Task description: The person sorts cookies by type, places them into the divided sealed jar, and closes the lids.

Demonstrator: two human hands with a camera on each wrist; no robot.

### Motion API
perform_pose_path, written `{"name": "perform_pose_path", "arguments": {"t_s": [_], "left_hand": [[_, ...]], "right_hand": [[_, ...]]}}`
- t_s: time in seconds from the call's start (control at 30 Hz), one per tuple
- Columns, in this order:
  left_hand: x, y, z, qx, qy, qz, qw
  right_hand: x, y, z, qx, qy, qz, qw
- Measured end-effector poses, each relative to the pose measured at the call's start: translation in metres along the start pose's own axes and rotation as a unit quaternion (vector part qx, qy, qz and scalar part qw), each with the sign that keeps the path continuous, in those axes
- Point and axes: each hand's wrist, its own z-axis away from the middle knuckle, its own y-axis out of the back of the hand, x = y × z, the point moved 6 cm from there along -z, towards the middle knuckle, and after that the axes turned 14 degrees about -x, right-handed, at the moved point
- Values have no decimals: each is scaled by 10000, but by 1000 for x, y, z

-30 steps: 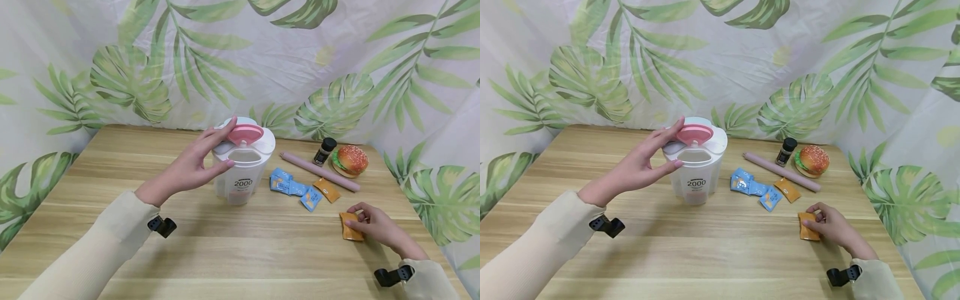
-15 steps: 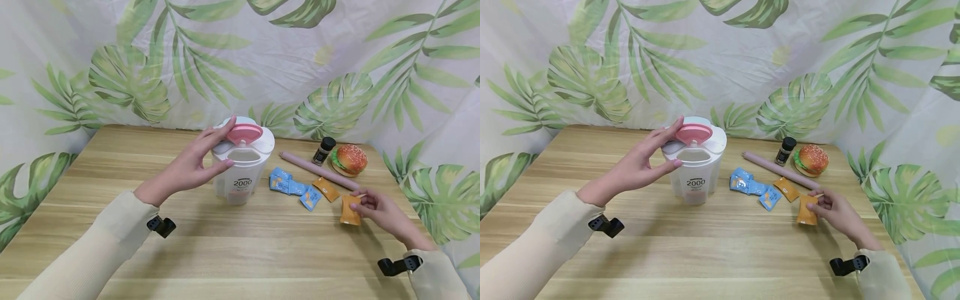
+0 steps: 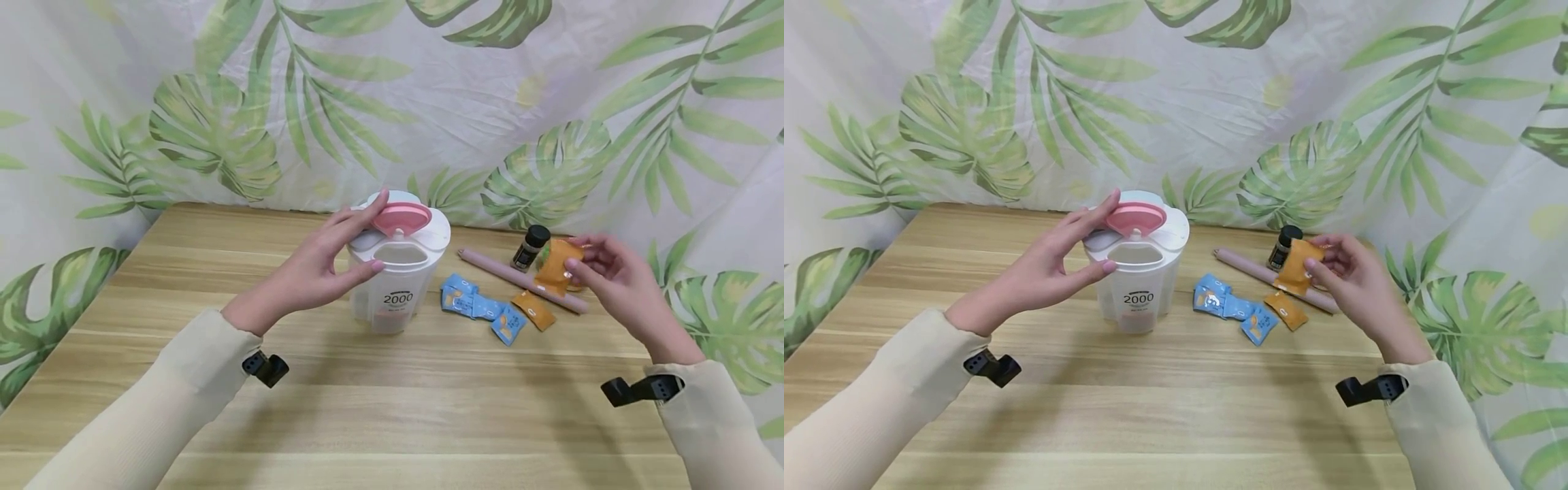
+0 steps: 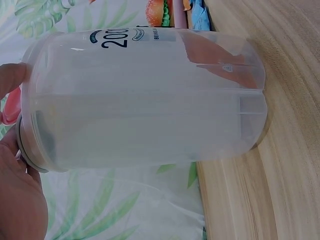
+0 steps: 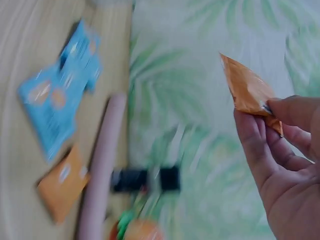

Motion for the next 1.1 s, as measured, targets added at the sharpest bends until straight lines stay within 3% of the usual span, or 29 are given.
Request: {"name": "perform_pose_path", "arguments": {"t_s": [0.33, 0.53, 0.83, 1.1], "left_hand": [[2, 1, 0, 90, -73, 89, 9999], [2, 1, 1, 126, -48, 74, 9999], [2, 0, 0, 126, -7, 158, 9998], [0, -1, 2, 60, 166, 236, 9996]], "right_hand": [[-66, -32, -42, 32, 1124, -150, 9935], [-93, -56, -56, 236, 1918, -828, 9777], [-128, -92, -62, 167, 2638, -458, 9633], [-137, -115, -75, -45, 2791, 266, 9599]]}}
